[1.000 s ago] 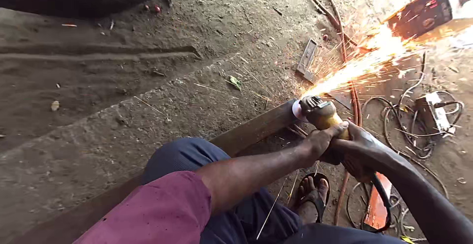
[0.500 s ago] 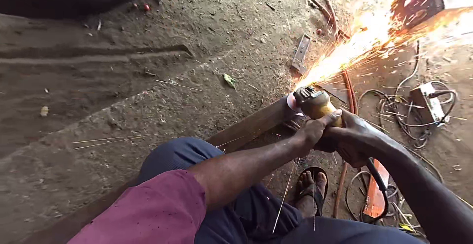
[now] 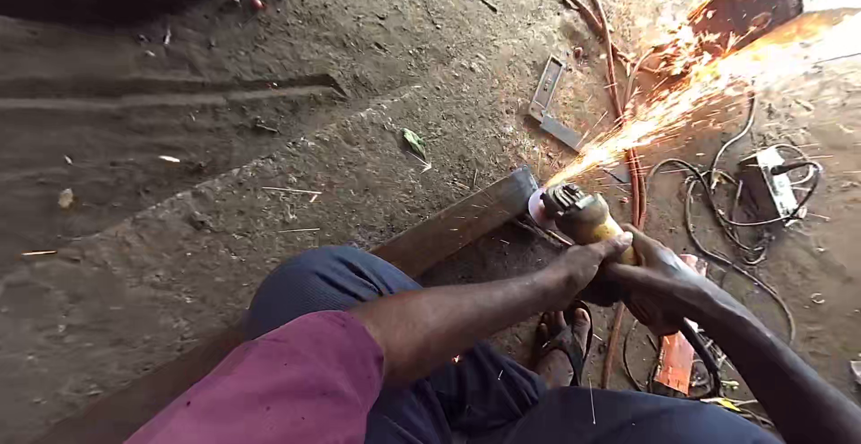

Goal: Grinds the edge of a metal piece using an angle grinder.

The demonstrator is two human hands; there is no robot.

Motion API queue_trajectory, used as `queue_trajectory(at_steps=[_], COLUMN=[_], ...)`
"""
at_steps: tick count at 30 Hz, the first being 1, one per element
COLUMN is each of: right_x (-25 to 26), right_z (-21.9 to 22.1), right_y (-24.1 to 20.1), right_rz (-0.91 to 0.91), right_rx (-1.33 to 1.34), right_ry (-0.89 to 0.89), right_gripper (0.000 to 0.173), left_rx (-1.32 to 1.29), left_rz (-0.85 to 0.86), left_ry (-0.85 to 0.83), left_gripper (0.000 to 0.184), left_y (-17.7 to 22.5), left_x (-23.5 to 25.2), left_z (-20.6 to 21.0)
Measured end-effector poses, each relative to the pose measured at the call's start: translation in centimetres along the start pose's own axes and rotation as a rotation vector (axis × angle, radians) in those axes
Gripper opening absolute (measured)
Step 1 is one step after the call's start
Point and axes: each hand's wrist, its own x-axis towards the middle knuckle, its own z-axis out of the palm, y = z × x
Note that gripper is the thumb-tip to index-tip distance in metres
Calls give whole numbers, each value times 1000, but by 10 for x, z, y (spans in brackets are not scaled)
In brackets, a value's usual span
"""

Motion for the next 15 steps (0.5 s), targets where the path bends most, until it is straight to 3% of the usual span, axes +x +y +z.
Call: queue_trajectory(at_steps=[7,11,15], right_x=[-13,-1,2], right_z=[27,39,45], right_y=[44,44,47], right_rz=[13,-20,-42], right_rx=[18,22,45], right_ry=[117,151,112], right_gripper=[73,75,71], left_rx=[122,152,171], left_rz=[-50,-50,-22], left_ry=[-83,6,40], left_gripper=[67,79,76], left_y=[-22,-24,-24], left_x=[12,18,12], left_z=[-2,-11,-14])
